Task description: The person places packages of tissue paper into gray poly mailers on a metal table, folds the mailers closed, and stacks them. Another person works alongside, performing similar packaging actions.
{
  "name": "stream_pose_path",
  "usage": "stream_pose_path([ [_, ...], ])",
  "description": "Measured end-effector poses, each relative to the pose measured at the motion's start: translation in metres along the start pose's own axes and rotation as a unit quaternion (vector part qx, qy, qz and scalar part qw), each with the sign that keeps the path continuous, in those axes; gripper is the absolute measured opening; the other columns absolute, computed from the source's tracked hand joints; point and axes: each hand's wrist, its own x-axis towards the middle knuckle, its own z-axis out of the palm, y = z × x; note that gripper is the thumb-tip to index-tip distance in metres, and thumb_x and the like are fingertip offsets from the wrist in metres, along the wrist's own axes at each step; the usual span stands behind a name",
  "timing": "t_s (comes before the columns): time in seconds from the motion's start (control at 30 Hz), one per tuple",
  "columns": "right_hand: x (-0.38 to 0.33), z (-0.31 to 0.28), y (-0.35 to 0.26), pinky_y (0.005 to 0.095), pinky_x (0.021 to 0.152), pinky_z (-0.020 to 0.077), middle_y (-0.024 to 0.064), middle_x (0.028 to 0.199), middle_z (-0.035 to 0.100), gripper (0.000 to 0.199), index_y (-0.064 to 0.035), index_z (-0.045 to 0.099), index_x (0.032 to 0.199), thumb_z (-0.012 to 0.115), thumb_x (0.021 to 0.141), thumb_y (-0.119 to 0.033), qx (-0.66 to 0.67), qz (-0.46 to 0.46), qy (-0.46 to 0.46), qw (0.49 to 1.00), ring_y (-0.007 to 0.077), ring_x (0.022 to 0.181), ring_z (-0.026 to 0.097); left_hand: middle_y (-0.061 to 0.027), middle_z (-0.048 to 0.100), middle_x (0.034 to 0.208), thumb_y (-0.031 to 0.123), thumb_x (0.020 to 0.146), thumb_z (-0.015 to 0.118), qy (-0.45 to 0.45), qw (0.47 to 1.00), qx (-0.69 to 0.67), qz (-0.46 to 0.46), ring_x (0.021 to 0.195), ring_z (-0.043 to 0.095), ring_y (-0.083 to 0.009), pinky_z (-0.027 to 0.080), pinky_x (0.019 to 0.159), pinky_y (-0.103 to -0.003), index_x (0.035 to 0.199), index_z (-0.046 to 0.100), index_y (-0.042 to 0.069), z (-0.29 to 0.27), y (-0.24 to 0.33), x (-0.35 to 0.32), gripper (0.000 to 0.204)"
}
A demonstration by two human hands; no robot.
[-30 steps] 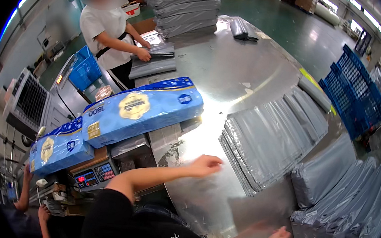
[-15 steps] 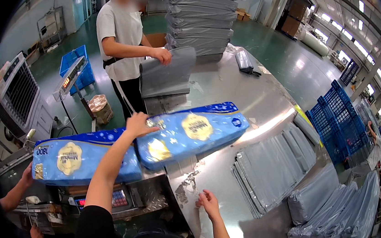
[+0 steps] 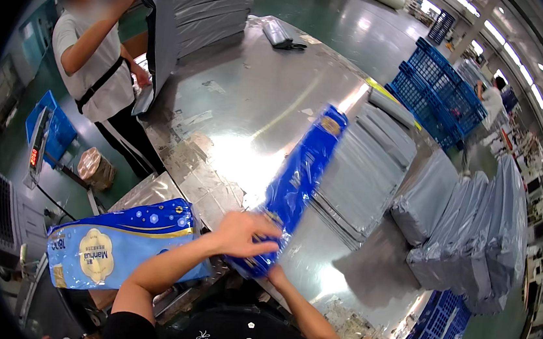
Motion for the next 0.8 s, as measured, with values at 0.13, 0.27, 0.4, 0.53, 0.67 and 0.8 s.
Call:
stream_pose_path([
  [0.13,-0.016,-0.114,-0.004,0.0369,0.083,0.0513,0.0065,0.105,0.066,0.055,-0.0035,0.055,0.126,0.038,0.1,-0.048,-0.34,0.032,0.061,0.938,0.024,0.093,0.063,-0.0231,0.054,0.132,0.048,0.085,0.065,0.183,0.974,0.063,-0.12,0.118,0.055,-0.037,0.045,0.097,-0.042,0.131,0.053,0.003,0.071,-0.04,-0.017,0.066],
  [0.27,-0.035,-0.144,0.005,0.037,0.069,0.0513,0.0076,0.1,0.067,0.044,-0.0035,0.062,0.114,0.046,0.098,-0.041,0.283,0.057,0.229,0.93,0.022,0.079,0.063,-0.0286,0.048,0.133,0.057,0.087,0.058,0.03,0.975,-0.195,-0.106,0.124,0.047,-0.0408,0.037,0.106,-0.047,0.139,0.038,-0.006,0.129,-0.051,-0.036,0.085],
  [0.4,-0.038,-0.149,0.057,0.0337,0.079,0.051,0.0084,0.102,0.067,0.033,0.0005,0.062,0.108,0.048,0.097,-0.027,-0.03,-0.125,0.268,0.955,0.0215,0.089,0.064,-0.031,0.038,0.138,0.05,0.084,0.063,0.048,0.99,0.066,-0.115,0.122,0.045,-0.0448,0.04,0.102,-0.045,0.144,0.023,-0.007,0.193,-0.054,-0.034,0.092],
  [0.53,-0.035,-0.133,0.04,0.0385,0.09,0.048,0.0129,0.12,0.061,0.047,-0.0002,0.054,0.125,0.044,0.099,-0.038,-0.239,-0.148,0.211,0.936,0.0268,0.106,0.06,-0.032,0.024,0.15,0.038,0.08,0.067,0.022,0.987,0.039,-0.156,0.12,0.046,-0.0473,0.039,0.102,-0.047,0.153,0.007,0.005,0.189,-0.045,-0.047,0.1],
  [0.67,-0.024,-0.095,0.008,0.0391,0.092,0.0472,0.0132,0.122,0.06,0.049,-0.0004,0.053,0.126,0.043,0.099,-0.04,-0.234,-0.158,0.173,0.944,0.0273,0.107,0.059,-0.0313,0.025,0.15,0.035,0.082,0.066,0.041,0.988,0.029,-0.145,0.124,0.043,-0.0463,0.039,0.103,-0.046,0.152,0.015,0.003,0.197,-0.048,-0.05,0.092],
  [0.8,-0.012,-0.083,-0.002,0.0396,0.093,0.0464,0.0134,0.124,0.058,0.051,-0.0007,0.051,0.128,0.043,0.099,-0.041,-0.224,-0.164,0.156,0.948,0.0278,0.109,0.058,-0.0224,0.044,0.141,0.041,0.084,0.069,0.215,0.975,-0.053,-0.018,0.128,0.046,-0.0376,0.039,0.105,-0.043,0.141,0.041,0.001,0.14,0.003,-0.094,0.074],
])
